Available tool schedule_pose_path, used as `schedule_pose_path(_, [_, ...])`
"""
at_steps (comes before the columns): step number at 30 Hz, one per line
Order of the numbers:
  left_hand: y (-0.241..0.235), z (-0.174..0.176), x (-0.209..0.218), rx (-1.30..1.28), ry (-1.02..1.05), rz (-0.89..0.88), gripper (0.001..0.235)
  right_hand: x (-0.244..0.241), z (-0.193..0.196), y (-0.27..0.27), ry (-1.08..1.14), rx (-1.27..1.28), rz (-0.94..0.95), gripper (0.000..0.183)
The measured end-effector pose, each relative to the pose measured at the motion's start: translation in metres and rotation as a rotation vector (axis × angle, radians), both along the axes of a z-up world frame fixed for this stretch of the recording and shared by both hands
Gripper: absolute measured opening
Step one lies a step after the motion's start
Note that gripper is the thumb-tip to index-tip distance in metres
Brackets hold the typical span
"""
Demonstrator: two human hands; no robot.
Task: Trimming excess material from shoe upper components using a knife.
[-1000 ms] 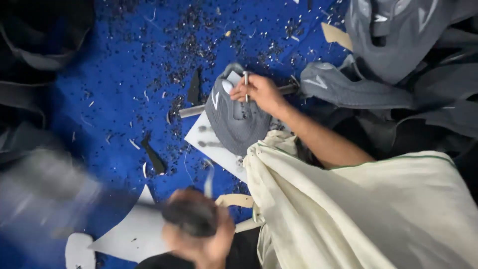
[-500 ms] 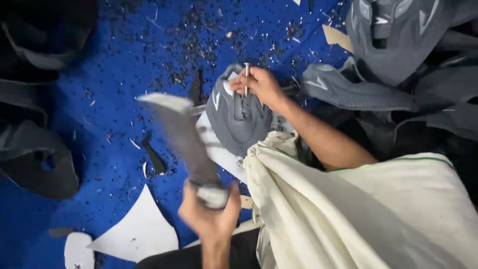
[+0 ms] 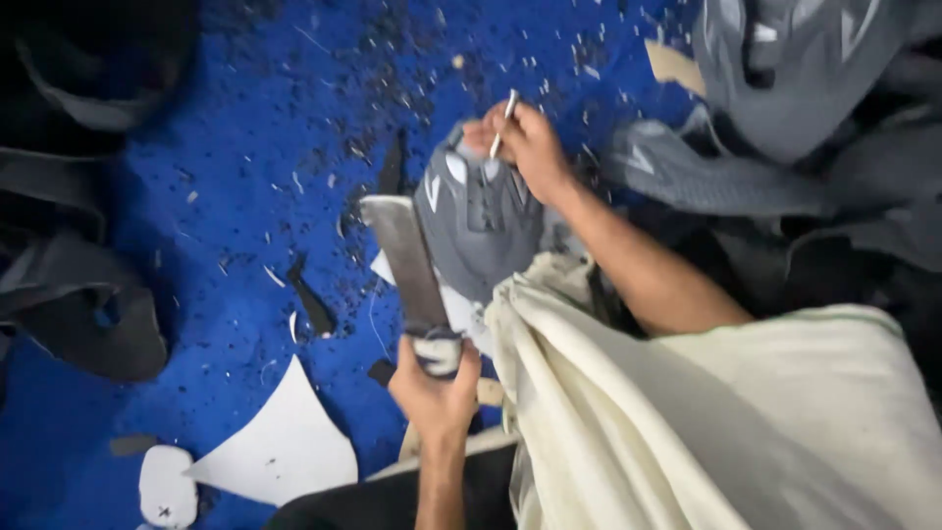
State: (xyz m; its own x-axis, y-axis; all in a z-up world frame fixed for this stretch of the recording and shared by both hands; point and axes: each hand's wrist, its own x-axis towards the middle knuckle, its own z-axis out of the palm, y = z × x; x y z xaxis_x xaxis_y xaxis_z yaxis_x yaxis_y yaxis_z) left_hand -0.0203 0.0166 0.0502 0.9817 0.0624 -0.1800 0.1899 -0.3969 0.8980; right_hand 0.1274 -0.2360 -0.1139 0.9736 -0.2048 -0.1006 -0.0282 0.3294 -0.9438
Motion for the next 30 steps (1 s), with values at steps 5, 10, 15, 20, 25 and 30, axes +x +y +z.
schedule_pose_path(5, [0.014,0.057,0.005,-0.226,-0.193,0.042,0.041,0.013,-0.015,-0.002,0.024,-0.004,-0.003,0.009])
schedule_pose_path(10, [-0.005,0.073,0.040,-0.408,-0.451,-0.127,0.042,-0.015,-0.001,0.017,-0.241,-0.522,-0.055,0.015])
schedule_pose_path(15, [-0.018,-0.036,0.047,0.254,-0.291,-0.270,0.035,-0.006,-0.011,0.010,-0.361,-0.931,-0.102,0.028])
schedule_pose_path(20, [0.004,-0.011,-0.006,0.141,0.098,-0.089,0.036,0.000,-0.009,-0.006,-0.008,0.170,-0.136,0.016])
schedule_pose_path(25, [0.026,0.025,-0.012,0.028,0.033,0.021,0.031,-0.007,0.002,0.044,-0.007,0.071,0.199,0.009])
schedule_pose_path(30, [0.088,0.071,-0.027,-0.125,0.015,-0.032,0.036,-0.019,-0.010,0.062,0.094,-0.019,0.320,0.011])
